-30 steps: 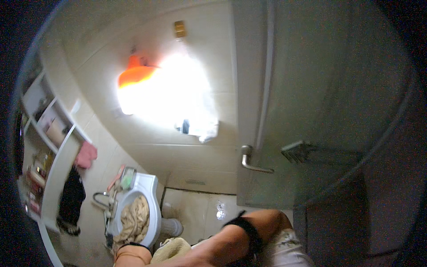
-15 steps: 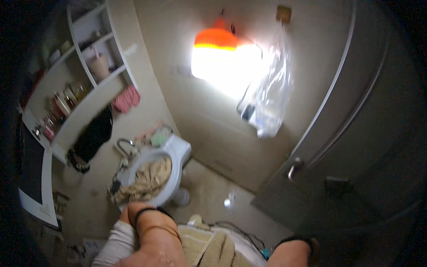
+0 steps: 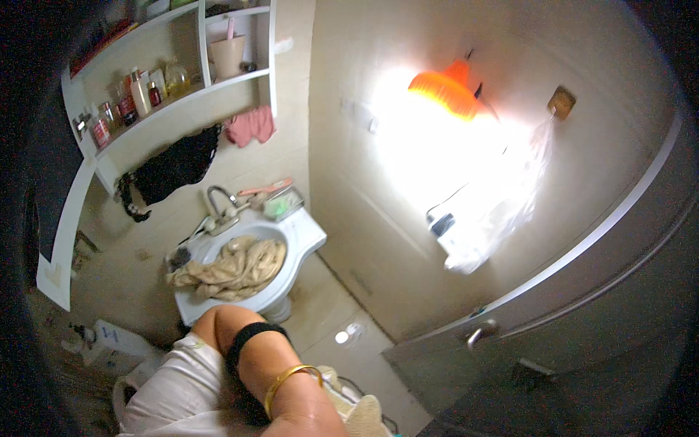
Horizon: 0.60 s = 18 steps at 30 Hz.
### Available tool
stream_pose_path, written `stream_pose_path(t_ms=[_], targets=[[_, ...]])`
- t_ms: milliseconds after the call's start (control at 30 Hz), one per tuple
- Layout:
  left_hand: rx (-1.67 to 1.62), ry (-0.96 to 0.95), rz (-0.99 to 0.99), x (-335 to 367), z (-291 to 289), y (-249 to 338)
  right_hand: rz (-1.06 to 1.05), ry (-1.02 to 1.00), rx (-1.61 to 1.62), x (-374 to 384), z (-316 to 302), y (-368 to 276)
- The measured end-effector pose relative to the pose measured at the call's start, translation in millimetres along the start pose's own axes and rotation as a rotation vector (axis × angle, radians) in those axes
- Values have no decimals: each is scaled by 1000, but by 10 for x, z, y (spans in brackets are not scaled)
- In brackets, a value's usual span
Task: The person washes a beige garment by hand in a sink, scrubbing the fabric with soap and rinsing it under the faucet before drying their hands on a towel.
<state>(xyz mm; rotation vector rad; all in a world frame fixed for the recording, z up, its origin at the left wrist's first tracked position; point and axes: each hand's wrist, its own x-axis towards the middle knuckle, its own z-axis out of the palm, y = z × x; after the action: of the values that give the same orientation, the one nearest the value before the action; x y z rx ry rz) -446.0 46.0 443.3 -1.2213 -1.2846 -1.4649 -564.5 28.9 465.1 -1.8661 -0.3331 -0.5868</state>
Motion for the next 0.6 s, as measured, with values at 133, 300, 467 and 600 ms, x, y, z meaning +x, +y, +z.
stream_pose_path(t_ms=[133,300,467,600], targets=[[11,-29,-90,-119,-36,136,24,-163,-44,-43,6,159],[63,-254,-501,-88,-252,627,18,-306,-57,-198,44,419],[-29,-182,-382,-237,-334,596,-136,-154,96,-187,52,578],[39,-33,-343,-318,-271,592,-467,-3,-34,-86,156,543]])
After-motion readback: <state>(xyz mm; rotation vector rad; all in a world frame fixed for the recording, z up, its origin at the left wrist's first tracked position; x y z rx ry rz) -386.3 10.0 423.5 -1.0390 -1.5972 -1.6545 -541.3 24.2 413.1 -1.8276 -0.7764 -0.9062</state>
